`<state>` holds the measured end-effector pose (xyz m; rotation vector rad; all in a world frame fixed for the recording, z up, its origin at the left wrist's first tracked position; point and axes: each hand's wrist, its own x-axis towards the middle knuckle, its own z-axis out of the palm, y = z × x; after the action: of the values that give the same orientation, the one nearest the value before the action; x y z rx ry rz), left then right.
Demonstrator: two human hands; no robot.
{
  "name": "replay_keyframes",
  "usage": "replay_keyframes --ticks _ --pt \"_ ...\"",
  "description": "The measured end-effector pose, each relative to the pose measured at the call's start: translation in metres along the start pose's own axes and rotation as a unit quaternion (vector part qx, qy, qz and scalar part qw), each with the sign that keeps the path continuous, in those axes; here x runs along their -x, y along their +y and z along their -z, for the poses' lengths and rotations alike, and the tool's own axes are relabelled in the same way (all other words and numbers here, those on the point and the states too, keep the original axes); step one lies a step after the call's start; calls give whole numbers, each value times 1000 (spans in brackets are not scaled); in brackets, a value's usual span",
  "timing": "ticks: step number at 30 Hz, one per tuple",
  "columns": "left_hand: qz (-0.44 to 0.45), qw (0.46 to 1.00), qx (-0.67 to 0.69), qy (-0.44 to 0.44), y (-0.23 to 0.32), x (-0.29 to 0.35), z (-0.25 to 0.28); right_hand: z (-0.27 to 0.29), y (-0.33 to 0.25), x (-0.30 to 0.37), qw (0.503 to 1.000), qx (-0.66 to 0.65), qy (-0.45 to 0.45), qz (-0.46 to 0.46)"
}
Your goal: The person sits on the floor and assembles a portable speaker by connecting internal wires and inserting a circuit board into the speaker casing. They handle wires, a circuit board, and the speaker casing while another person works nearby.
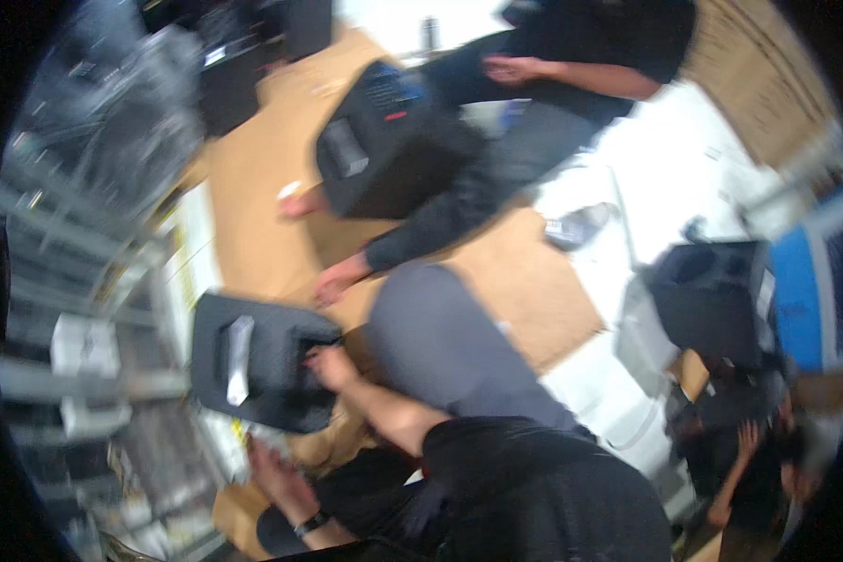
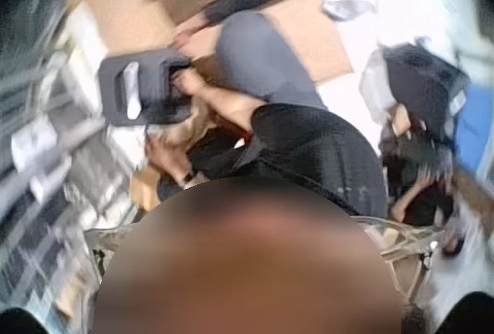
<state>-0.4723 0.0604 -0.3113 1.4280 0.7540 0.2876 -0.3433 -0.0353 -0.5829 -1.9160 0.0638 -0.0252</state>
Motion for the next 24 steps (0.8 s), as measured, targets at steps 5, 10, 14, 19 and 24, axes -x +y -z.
replay_keyframes --ticks 5,10,14,19,24 --pt "53 994 -89 -18 -6 -13 8 13 2 31 986 110 -78 -98" --pt "85 970 -183 -133 -2 -40 9 24 7 49 997 0 -27 -79" --pt "19 977 -203 -62 -4 -32 10 23 9 38 996 -27 -26 -79" --pt "-225 920 -265 -178 3 -29 -16 22 19 21 995 -56 -14 -77" --pt "-38 993 40 -107 -5 -15 -19 6 32 22 900 -376 -72 -209"
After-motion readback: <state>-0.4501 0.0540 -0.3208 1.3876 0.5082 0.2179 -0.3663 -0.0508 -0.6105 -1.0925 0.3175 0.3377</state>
